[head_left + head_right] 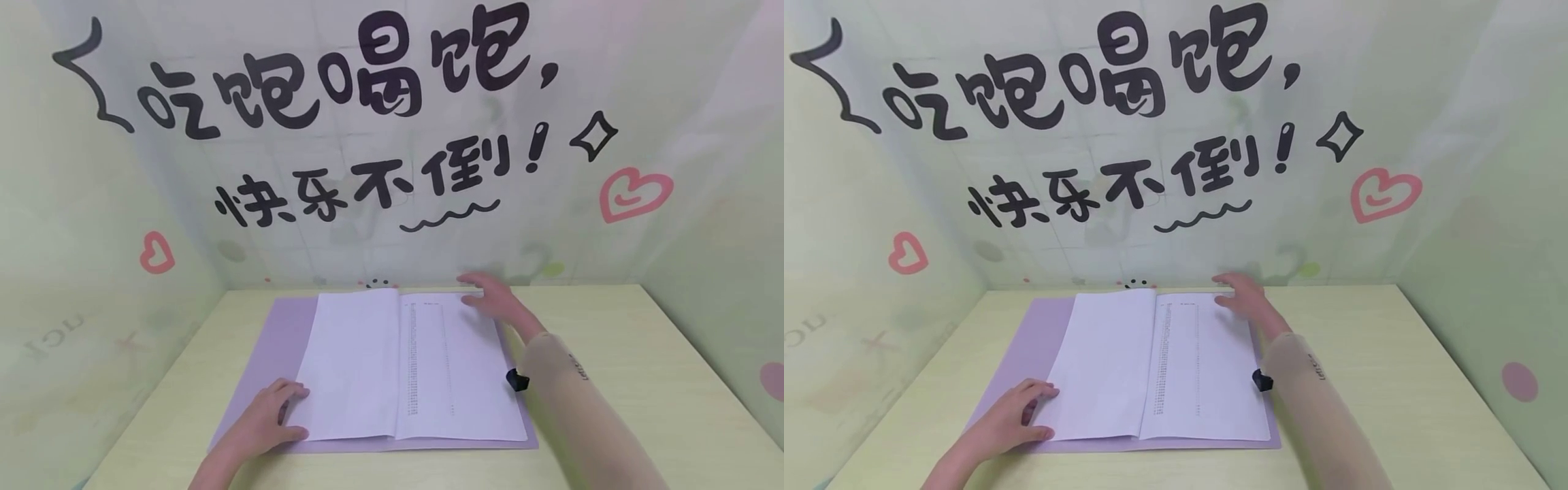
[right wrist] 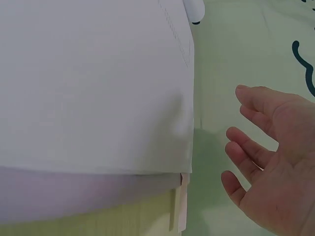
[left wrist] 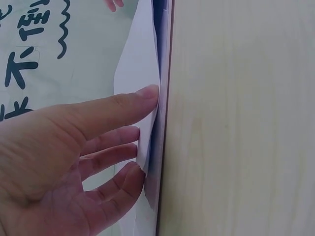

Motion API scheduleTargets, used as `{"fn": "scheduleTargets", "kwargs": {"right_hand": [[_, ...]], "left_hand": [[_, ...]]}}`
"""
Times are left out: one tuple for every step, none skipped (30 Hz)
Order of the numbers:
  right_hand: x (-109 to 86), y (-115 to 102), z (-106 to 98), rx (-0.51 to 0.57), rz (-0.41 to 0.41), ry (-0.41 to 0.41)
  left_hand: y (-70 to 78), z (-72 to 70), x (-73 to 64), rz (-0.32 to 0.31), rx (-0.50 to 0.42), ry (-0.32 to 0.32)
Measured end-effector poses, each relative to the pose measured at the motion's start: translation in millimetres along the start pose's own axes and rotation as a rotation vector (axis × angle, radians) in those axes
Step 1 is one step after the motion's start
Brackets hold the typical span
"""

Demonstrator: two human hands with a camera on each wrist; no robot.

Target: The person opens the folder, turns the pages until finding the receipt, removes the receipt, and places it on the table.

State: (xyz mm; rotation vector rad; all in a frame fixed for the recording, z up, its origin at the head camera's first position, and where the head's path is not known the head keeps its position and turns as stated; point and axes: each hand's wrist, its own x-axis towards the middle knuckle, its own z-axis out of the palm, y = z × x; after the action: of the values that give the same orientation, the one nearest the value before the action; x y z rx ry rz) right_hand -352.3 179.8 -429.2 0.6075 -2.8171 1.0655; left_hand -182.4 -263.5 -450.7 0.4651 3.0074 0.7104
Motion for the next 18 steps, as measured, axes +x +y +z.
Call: {"fn": "scheduleTargets", "kwargs": {"right_hand": [[-1.9, 2.6, -1.9, -0.007, -0.015, 0.011], [-3.8, 4.8, -4.2, -0.011, -0.025, 0.017], [-5.3, 7.2, -6.1, -0.01, -0.035, 0.021], [-6.4, 9.1, -7.5, -0.006, -0.04, 0.026], [-7.5, 10.8, -8.8, -0.002, -0.039, 0.028], [-8.4, 12.6, -9.8, 0.005, -0.032, 0.027], [-9.2, 13.8, -10.8, 0.011, -0.031, 0.024], [-9.8, 15.4, -11.8, 0.034, -0.021, 0.016], [-10.5, 17.4, -12.3, 0.041, -0.015, 0.015], [-11.5, 19.2, -12.6, 0.046, -0.008, 0.013], [-12.5, 21.2, -13.1, 0.054, 0.001, 0.011], [-13.4, 23.3, -13.3, 0.06, 0.008, 0.011], [-14.6, 25.2, -13.5, 0.066, 0.012, 0.011], [-15.5, 27.2, -13.7, 0.071, 0.019, 0.012], [-16.3, 28.9, -13.8, 0.072, 0.024, 0.013], [-16.8, 30.1, -13.8, 0.072, 0.026, 0.012], [-17.1, 31.6, -13.8, 0.074, 0.03, 0.011], [-17.2, 32.6, -13.8, 0.073, 0.034, 0.008]], "left_hand": [[0.5, -0.2, 0.1, -0.001, 0.0, 0.0], [1.0, -0.3, 0.2, -0.001, 0.003, -0.002], [1.4, -0.3, 0.3, -0.001, 0.006, -0.002], [1.4, -0.5, 0.2, -0.002, 0.008, -0.002], [1.4, -0.6, 0.1, -0.001, 0.012, -0.002], [1.2, -0.6, 0.0, -0.001, 0.015, -0.002], [0.9, -0.5, -0.5, 0.0, 0.018, 0.0], [0.5, -0.2, -0.8, 0.004, 0.021, 0.004], [0.0, 0.0, -1.1, 0.011, 0.024, 0.007], [-0.4, 0.4, -1.4, 0.019, 0.027, 0.009], [-0.7, 0.8, -1.7, 0.026, 0.032, 0.012], [-1.0, 1.2, -1.9, 0.033, 0.036, 0.014], [-1.2, 1.5, -2.1, 0.04, 0.04, 0.017], [-1.4, 1.8, -2.2, 0.046, 0.044, 0.018], [-1.5, 2.0, -2.3, 0.049, 0.046, 0.019], [-1.5, 2.0, -2.5, 0.049, 0.046, 0.02], [-1.5, 2.0, -2.7, 0.047, 0.046, 0.021], [-1.6, 1.8, -2.9, 0.046, 0.044, 0.022]]}}
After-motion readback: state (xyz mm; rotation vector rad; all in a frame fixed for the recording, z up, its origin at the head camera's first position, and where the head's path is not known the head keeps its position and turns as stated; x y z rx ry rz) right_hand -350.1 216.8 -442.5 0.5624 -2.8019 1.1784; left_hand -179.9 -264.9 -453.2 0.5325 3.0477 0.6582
